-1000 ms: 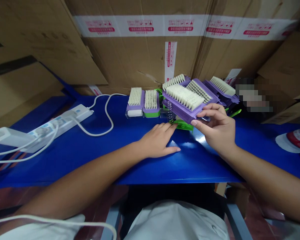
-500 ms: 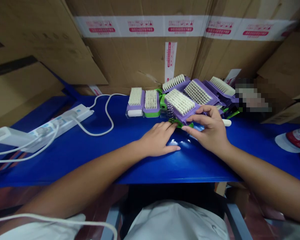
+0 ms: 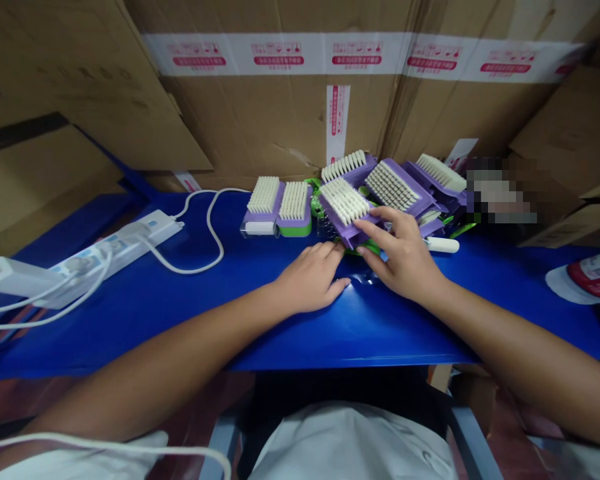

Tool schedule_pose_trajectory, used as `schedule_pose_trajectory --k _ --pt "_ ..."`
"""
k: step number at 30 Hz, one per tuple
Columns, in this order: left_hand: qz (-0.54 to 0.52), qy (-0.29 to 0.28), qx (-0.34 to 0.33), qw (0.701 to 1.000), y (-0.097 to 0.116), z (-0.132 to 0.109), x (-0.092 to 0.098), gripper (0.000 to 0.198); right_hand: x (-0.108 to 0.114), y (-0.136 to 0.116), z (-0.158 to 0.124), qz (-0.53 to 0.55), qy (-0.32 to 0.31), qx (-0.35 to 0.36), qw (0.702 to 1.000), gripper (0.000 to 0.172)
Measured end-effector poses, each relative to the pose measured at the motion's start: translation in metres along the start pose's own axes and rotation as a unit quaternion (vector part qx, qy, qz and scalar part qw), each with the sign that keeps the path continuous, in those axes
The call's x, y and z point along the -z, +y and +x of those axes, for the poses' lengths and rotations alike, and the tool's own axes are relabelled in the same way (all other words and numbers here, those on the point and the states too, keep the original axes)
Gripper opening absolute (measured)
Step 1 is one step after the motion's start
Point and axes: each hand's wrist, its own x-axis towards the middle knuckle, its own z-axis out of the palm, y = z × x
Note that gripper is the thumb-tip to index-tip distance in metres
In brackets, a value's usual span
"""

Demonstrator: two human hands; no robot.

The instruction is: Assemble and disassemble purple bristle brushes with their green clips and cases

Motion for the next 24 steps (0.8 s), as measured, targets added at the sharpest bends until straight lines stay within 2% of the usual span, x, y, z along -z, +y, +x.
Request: schedule_pose_trajectory --k 4,7,10,13,18,24 --pt "0.004 0.033 0.034 0.999 -0.004 0.001 0.000 0.059 -0.001 -0.006 -0.004 -0.059 -0.138 -0.047 0.987 0.078" --pt "0.006 0.047 0.038 0.998 -0.010 0.002 0.003 0.046 -0.004 -0.005 -0.007 -0.072 -0.178 -0.061 0.980 0.085" --pt "0.008 0.065 0.032 0.997 -0.016 0.001 0.008 0.038 -0.005 -0.002 -0.009 -0.052 -0.162 -0.062 0.983 0.085" --pt "0.013 0.085 0.022 0.996 -0.020 0.000 0.014 0.034 -0.001 0.000 -0.008 -0.016 -0.117 -0.050 0.992 0.080" --pt "0.020 0.115 0.000 0.993 -0.028 -0.002 0.022 0.028 0.016 0.000 0.004 0.046 -0.033 -0.008 0.998 0.057" --pt "0.016 0.153 -0.005 0.988 -0.035 -0.003 0.024 0.026 0.023 -0.006 0.026 0.027 -0.004 0.085 0.996 0.032"
